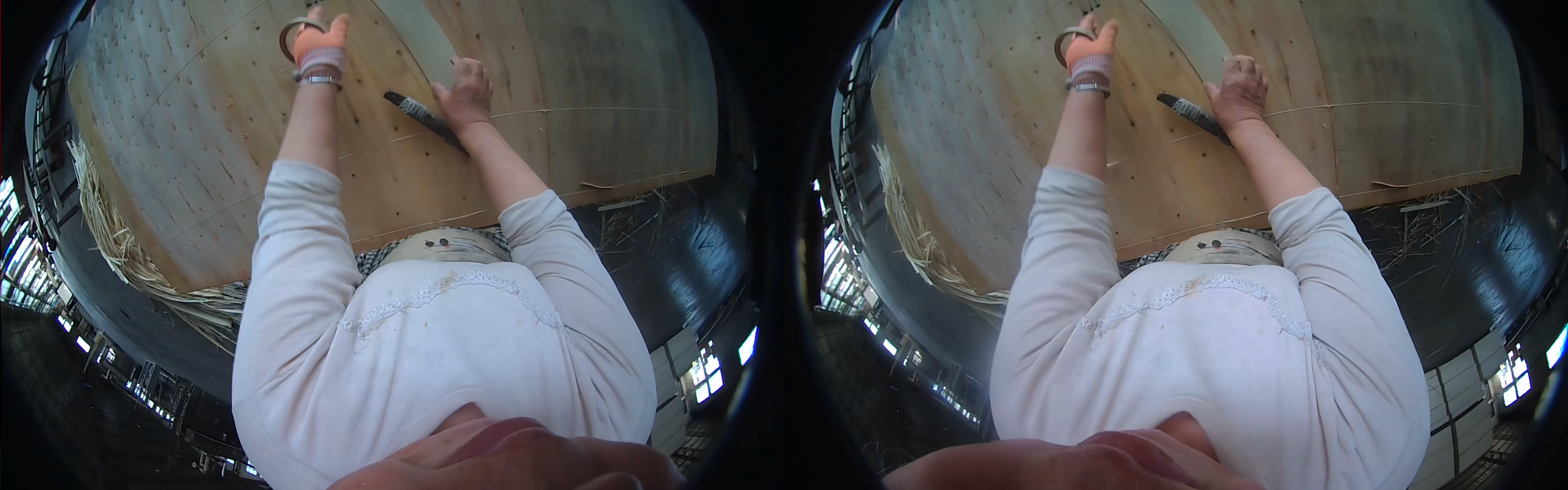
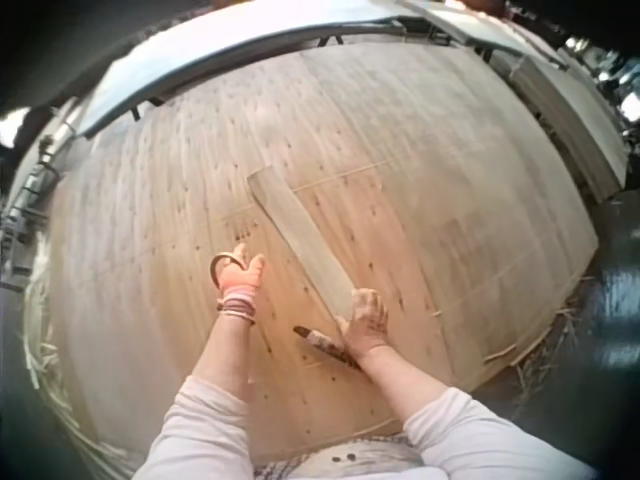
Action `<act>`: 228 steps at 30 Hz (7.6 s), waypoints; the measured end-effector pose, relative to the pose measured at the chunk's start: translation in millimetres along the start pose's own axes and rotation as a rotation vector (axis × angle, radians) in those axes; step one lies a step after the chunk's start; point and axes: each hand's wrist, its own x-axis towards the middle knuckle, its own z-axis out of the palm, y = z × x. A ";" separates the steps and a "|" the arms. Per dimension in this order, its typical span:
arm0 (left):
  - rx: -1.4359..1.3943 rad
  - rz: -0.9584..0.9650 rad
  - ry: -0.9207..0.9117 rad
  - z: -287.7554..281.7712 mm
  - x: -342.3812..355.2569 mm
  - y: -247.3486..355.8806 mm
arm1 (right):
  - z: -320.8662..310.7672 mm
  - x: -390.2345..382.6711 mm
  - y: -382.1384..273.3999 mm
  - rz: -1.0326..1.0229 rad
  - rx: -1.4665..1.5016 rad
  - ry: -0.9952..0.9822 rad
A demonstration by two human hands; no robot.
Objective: The person trims and fits wood veneer strips along seams on a wooden panel using a handheld blade and secures them in place with tape.
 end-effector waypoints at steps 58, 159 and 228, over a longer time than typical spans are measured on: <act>0.517 0.842 -0.251 188.5 -108.2 182.3 | -87.3 -36.1 190.6 0.270 0.204 -0.113; 0.694 1.128 -0.759 175.7 -345.2 165.1 | -203.9 -150.2 357.3 0.308 -0.126 0.118; 0.601 0.254 -0.780 64.9 -132.6 203.1 | -79.3 161.8 222.2 0.181 0.300 -0.054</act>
